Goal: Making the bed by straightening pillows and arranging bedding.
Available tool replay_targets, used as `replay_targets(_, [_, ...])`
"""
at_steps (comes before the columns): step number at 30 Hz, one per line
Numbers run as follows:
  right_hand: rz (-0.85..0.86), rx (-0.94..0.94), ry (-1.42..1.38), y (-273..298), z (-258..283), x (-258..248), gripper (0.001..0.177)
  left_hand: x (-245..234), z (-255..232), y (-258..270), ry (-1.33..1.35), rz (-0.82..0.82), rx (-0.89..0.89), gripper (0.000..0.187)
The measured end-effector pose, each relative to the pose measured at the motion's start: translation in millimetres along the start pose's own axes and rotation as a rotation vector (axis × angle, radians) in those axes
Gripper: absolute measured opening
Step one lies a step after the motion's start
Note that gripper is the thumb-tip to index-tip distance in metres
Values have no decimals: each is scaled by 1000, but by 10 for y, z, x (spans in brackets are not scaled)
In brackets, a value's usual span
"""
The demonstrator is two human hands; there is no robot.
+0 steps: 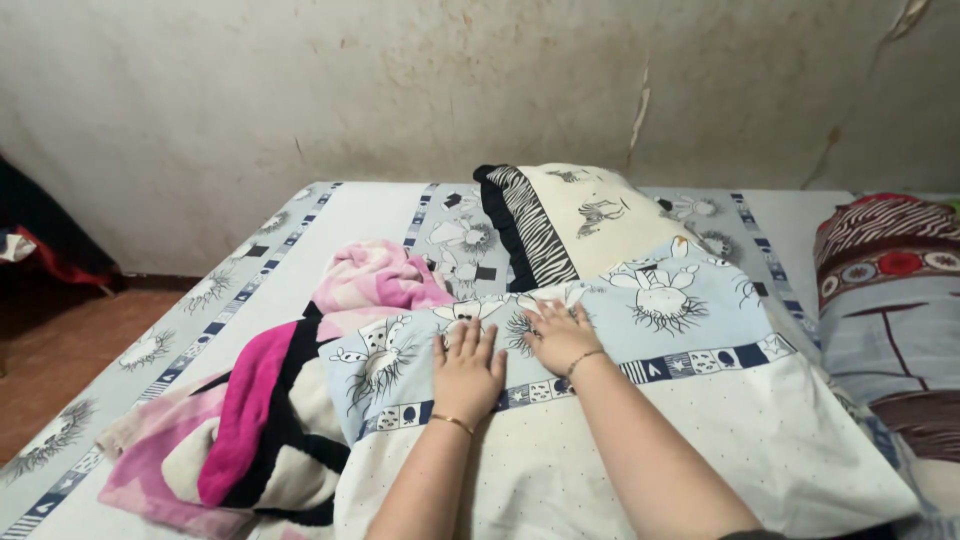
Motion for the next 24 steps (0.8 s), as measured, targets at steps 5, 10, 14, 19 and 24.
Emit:
replay_targets(5, [-12,89,29,75,-284,-134,60,-168,201,-26,33,160,-155,61])
replay_targets(10, [-14,188,-54,338,-631,-334,60,-234,473,17,87,190,-237,62])
replay_targets(14, [-48,266,-25,334,-1010,-263,63,-125,716,121,138,180,-302,64])
replay_targets(19, [-103,338,-55,546,-1362,-268,63,-23,945,275,165,130,-294,65])
replay_targets(24, [-221,426,-178,664,-1843,-49,62,172,1180,453,202,20,-243,67])
Point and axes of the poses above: each hand's wrist, its own y-axis away from the middle knuckle, its own x-axis out of the palm, z = x × y, the point moved 5 cm from there along -y, towards the middle knuckle, and after that the axes turned 12 degrees about z, right-handed, at the moved point
